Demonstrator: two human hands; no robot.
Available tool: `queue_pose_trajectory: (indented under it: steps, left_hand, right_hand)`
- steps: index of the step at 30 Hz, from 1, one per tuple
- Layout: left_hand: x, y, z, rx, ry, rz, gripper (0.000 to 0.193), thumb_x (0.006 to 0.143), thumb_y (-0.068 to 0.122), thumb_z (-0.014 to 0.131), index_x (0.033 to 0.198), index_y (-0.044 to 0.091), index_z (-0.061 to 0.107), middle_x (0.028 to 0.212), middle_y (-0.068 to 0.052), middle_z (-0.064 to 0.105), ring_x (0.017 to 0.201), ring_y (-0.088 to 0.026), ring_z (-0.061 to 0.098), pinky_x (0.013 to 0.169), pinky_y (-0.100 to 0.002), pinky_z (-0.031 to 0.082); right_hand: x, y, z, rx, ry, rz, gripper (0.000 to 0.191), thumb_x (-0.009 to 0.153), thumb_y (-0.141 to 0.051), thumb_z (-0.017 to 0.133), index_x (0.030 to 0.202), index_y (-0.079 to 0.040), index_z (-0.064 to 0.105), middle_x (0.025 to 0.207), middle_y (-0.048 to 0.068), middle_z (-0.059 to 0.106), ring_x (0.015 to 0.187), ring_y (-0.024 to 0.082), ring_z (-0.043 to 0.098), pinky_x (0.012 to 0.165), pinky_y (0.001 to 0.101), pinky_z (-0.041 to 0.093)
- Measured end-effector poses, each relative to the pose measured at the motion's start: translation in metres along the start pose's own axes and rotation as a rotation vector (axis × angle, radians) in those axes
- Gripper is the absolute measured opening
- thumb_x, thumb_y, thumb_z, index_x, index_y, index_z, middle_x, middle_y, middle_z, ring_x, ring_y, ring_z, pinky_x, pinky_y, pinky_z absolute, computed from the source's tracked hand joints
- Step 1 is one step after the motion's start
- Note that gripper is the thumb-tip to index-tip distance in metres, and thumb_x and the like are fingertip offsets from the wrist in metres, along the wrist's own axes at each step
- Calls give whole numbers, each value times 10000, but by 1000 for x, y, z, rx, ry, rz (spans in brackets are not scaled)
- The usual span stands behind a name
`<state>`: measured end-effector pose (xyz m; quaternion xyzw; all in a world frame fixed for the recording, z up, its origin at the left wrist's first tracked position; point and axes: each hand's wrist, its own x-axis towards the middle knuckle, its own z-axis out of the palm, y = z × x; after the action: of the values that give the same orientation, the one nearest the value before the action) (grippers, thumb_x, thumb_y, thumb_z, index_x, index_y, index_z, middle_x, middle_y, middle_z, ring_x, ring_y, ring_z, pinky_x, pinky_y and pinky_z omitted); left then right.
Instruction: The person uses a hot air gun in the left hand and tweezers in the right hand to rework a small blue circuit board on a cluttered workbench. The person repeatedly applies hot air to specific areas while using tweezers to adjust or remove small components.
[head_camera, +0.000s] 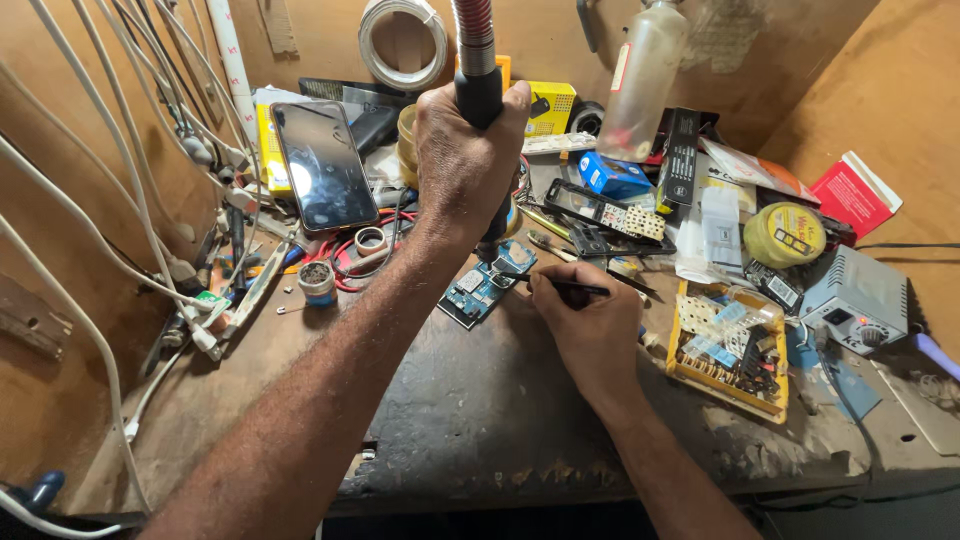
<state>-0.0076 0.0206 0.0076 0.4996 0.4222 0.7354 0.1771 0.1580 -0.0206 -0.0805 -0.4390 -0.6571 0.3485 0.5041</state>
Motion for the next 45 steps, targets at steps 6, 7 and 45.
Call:
queue_pose_trajectory:
  steps: [6,7,45]
  left_hand:
    - [1,-3,1,12,20,35,306,912,248,695,691,40,653,521,21,599,458,-54,598,422,-270,465]
    - [0,-4,1,8,12,39,308,914,247,693,691,39,652,523,21,601,460,-54,599,424,-270,466]
    - [-2,0,1,-35,0,28,284,921,224,693,723,21,677,526,8,609,445,-61,608,400,-264,471]
  right_hand:
    - [-3,0,1,-18,-5,-88,146,880,-90,758,970,25,771,804,28,762,721,44,689,671,205,567]
    - [-3,0,1,-30,-6,-93,148,879,-90,758,973,23,774,805,26,764,722,44,692,670,205,569]
    - [-2,3,1,-4,-2,-85,138,886,-72,761,976,33,772,810,36,760,731,54,693,667,203,565]
